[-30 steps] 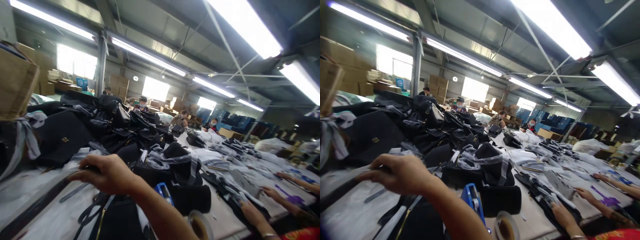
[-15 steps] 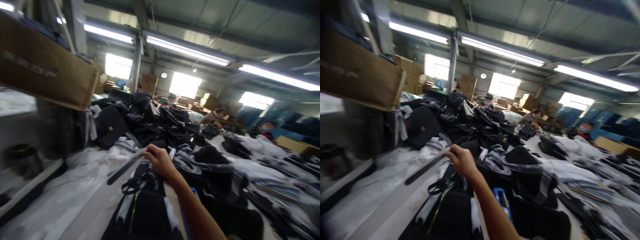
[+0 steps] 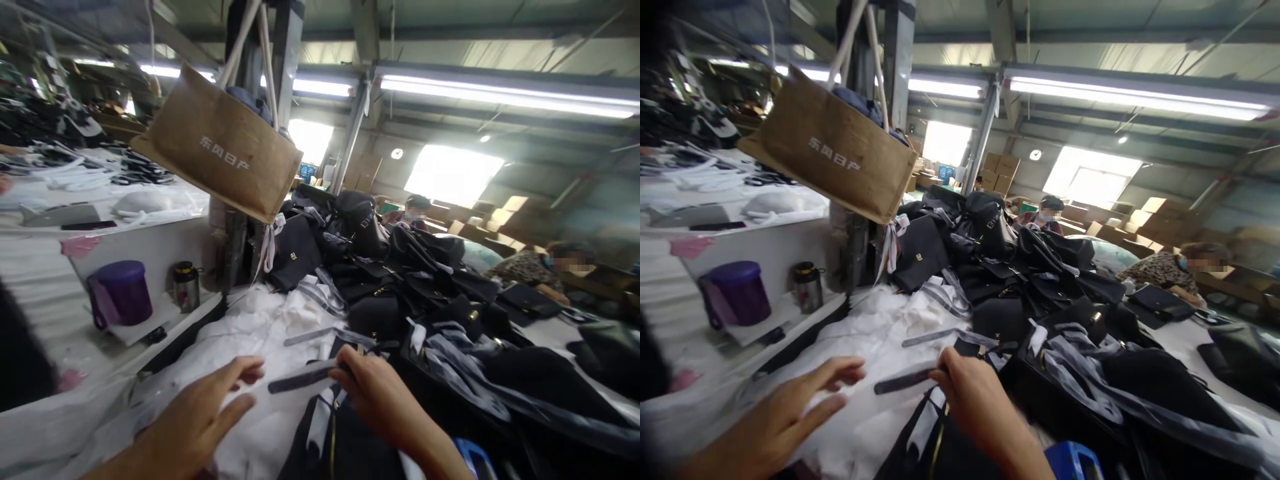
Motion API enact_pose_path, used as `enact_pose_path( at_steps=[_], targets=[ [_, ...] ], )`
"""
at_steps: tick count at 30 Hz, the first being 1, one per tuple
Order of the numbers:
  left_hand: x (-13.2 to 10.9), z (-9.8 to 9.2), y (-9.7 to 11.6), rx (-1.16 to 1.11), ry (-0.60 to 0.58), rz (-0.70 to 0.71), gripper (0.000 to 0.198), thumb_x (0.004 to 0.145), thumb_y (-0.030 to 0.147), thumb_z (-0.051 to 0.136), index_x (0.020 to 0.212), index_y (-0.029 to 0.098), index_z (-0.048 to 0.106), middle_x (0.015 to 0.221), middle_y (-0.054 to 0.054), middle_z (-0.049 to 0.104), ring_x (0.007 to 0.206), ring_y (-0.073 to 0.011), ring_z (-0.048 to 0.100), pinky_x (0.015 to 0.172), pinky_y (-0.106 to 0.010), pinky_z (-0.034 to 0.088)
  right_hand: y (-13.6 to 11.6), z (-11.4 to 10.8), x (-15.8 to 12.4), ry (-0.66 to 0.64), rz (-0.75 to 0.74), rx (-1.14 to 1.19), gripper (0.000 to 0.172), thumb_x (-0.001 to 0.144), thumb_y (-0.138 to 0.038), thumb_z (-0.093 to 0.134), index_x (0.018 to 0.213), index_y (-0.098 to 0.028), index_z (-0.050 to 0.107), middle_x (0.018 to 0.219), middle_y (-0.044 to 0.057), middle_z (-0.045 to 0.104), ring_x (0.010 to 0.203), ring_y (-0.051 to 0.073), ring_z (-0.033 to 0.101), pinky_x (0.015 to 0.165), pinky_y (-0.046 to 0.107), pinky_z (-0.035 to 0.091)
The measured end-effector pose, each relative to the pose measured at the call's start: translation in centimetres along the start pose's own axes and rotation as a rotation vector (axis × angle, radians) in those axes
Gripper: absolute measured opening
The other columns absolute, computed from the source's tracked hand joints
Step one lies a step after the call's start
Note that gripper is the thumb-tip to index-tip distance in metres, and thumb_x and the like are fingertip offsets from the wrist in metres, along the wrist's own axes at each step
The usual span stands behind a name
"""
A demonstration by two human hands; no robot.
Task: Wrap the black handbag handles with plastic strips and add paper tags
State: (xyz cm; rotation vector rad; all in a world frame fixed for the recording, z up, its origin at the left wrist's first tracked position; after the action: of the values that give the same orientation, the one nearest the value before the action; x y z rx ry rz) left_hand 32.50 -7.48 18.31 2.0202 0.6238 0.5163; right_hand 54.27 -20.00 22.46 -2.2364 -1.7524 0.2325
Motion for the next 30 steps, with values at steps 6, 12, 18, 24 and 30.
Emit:
enact_pose_path(
  at_steps=[6,12,18,24,30],
  targets=[
    [4.8,8.4,1.1,-0.469,-0.414,0.002,0.031,0.090,0.035,0.058,0.118,0.023,0.060,0.108,-0.004,0.071,0.102,-0.0228,0.066,0.091,-0.032,0.049,-0.7,3.6,-1.2,-0.291,0.082,0.042,0.008,0.095,-0.026,0.046,0.100,-0.020,0.050,0.087,0.009,0.072,0.078,0.027,0.070,0.057,0.029,0.033],
    [6.3,11.9,-1.1,-0.685,-0.477,-0.185,0.021,0.090,0.038,0.055,0.089,0.017,0.057,0.076,-0.003,0.069,0.061,-0.0163,0.064,0.057,-0.026,0.044,2.2,5.8,-0.2,-0.289,0.108,0.124,0.009,0.093,-0.024,0.043,0.098,-0.020,0.050,0.086,0.010,0.073,0.078,0.026,0.070,0.057,0.029,0.033],
    [7.6,13.7,-4.4,-0.734,-0.511,-0.353,0.038,0.079,0.052,0.068,0.077,0.018,0.052,0.064,-0.001,0.065,0.050,-0.0156,0.060,0.048,-0.024,0.039,3.6,8.5,1.3,-0.353,0.086,0.256,0.018,0.097,-0.035,0.042,0.088,-0.021,0.050,0.069,0.001,0.062,0.055,0.014,0.054,0.047,0.024,0.025],
    [9.5,14.8,-5.9,-0.801,-0.493,-0.427,0.043,0.078,0.058,0.067,0.080,0.017,0.052,0.063,-0.003,0.066,0.049,-0.0150,0.060,0.047,-0.024,0.042,4.9,8.2,3.6,-0.324,0.126,0.602,0.028,0.104,-0.045,0.030,0.098,-0.022,0.045,0.075,-0.001,0.058,0.062,0.014,0.056,0.054,0.022,0.038],
    [11.5,14.7,-5.1,-0.863,-0.591,-0.363,0.033,0.084,0.045,0.062,0.090,0.013,0.063,0.080,-0.008,0.071,0.058,-0.0135,0.062,0.055,-0.024,0.049,5.6,9.4,5.6,-0.410,0.111,0.792,0.041,0.102,-0.058,0.028,0.097,-0.022,0.046,0.074,-0.002,0.057,0.057,0.014,0.056,0.056,0.024,0.045]
  ],
)
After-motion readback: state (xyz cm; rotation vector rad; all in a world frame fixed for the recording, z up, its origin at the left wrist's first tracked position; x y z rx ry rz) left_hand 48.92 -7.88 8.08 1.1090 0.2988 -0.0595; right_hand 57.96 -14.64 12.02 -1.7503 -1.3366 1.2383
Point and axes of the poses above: each hand's wrist, its own x-axis towards the middle knuckle, its own z-axis out of the palm, y = z × x, the point moved 5 cm from there along x, towards the middle knuckle
